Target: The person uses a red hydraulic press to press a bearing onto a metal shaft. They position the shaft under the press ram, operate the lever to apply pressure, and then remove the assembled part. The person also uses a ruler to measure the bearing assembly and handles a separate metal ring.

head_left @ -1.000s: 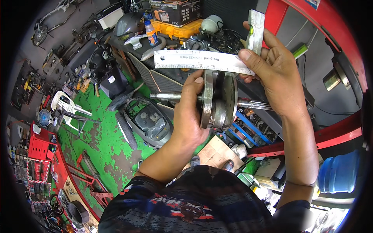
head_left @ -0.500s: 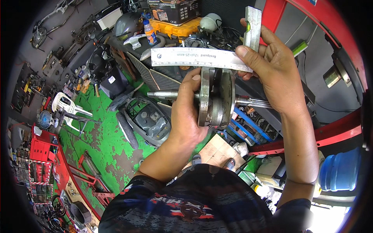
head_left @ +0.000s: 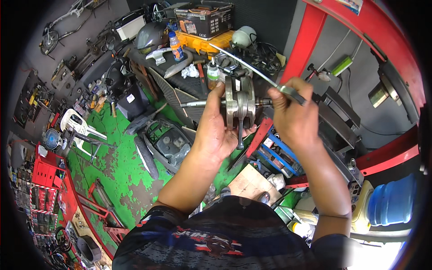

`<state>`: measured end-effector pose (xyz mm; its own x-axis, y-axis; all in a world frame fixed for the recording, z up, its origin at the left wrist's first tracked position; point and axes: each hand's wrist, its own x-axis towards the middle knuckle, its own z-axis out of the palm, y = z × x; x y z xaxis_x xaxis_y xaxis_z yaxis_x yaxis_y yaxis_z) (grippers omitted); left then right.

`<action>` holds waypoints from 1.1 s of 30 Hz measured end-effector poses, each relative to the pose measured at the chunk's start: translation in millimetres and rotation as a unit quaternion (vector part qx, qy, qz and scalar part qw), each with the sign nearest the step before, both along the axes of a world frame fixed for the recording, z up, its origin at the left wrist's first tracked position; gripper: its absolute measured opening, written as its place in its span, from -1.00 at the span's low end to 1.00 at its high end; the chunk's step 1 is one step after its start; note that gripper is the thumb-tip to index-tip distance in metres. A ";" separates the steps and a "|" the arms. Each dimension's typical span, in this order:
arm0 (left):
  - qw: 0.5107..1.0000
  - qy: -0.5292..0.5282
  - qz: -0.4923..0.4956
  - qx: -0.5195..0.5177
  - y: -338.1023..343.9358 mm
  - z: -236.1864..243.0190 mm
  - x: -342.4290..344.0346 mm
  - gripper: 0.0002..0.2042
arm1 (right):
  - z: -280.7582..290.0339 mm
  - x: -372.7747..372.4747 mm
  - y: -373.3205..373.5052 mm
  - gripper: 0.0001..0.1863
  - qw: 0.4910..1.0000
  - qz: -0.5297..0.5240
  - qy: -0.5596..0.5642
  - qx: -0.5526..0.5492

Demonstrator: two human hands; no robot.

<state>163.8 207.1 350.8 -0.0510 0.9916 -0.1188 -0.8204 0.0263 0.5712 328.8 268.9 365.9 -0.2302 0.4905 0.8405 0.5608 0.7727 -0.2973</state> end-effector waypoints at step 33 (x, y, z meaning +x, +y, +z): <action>0.990 -0.118 0.012 0.082 6.7 50.9 30.2 -0.59 | 130.3 10.3 25.6 -0.69 0.934 0.160 0.238 -0.212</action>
